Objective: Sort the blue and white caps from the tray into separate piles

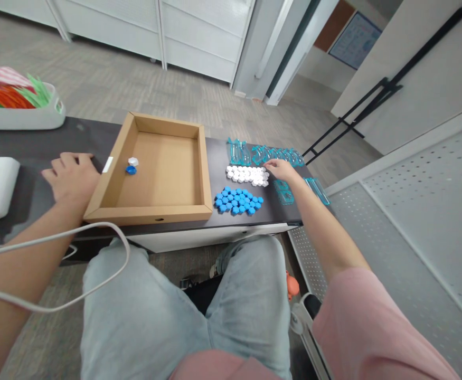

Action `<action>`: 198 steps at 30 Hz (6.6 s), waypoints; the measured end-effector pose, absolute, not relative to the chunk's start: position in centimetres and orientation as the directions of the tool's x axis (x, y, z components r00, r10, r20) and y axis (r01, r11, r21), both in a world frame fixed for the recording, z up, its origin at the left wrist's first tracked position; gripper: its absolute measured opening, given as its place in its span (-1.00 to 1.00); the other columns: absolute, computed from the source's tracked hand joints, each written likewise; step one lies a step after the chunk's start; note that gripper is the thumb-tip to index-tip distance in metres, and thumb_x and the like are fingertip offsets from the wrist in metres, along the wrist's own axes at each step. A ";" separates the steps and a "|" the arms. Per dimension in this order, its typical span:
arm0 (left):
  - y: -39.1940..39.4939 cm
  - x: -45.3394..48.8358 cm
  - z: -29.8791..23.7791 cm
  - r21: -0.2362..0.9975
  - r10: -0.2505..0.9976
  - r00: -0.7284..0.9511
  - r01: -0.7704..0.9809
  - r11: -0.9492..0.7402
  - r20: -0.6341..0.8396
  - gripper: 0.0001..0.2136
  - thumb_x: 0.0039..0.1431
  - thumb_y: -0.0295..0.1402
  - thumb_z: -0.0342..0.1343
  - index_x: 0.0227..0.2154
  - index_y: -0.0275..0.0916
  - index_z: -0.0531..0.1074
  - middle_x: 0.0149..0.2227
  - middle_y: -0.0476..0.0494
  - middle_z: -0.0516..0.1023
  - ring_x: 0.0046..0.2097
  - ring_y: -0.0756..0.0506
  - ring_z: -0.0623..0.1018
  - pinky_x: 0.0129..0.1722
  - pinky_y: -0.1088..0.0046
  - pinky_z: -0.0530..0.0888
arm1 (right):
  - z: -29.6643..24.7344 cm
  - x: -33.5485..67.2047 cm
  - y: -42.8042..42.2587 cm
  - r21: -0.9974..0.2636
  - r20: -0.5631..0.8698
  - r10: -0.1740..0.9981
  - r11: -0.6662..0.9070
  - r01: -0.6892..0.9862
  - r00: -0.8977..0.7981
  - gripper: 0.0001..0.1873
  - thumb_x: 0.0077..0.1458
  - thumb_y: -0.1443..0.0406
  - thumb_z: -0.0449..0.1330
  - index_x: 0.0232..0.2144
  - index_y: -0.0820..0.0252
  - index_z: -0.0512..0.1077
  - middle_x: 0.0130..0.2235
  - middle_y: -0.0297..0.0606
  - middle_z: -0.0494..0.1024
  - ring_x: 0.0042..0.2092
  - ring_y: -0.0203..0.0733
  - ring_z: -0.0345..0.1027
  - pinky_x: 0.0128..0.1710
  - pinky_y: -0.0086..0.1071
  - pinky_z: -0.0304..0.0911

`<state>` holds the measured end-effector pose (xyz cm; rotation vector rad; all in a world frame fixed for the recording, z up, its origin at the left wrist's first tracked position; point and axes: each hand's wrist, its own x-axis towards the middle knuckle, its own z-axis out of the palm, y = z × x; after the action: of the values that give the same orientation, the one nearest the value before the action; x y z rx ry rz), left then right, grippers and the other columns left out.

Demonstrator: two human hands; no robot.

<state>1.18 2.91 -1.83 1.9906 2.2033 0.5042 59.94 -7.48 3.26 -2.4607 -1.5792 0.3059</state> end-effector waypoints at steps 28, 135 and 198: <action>2.3 2.0 -2.2 0.304 0.976 -0.111 0.951 0.050 0.186 -0.43 0.56 -0.22 -0.08 0.44 -0.37 0.51 0.50 -0.71 0.46 0.49 -0.62 0.44 0.42 -0.22 0.33 | 3.3 19.5 2.5 -0.175 -0.087 0.907 0.394 0.902 -0.413 -0.56 0.47 0.30 0.34 0.31 0.22 0.46 0.35 0.19 0.66 0.28 0.35 0.61 0.25 0.07 0.54; 3.1 0.9 -3.1 0.294 0.984 -0.074 0.956 0.023 0.162 -0.38 0.65 -0.31 -0.33 0.44 -0.55 0.44 0.48 -0.90 0.38 0.51 -0.64 0.37 0.41 -0.43 0.33 | 6.0 38.0 -4.4 -0.431 0.295 0.902 0.420 0.799 -0.315 -0.65 0.35 0.28 0.23 0.11 0.12 0.65 0.00 -0.18 0.76 -0.06 -0.03 0.57 0.11 -0.15 0.41; 3.0 1.3 -1.2 0.288 0.990 -0.127 0.952 0.106 0.056 -0.39 0.61 -0.36 -0.28 0.47 -0.58 0.41 0.56 -0.90 0.29 0.60 -0.66 0.30 0.52 -0.43 0.27 | -2.5 37.8 -16.5 -0.125 0.179 0.984 0.008 0.992 0.014 -0.53 0.68 0.07 0.12 0.39 0.10 0.59 0.50 0.10 0.55 0.49 0.32 0.39 0.61 0.27 0.10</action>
<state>1.29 2.98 -1.16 1.9684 2.2182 0.3825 37.85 -16.51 -2.52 -2.0707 -2.0646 -0.0565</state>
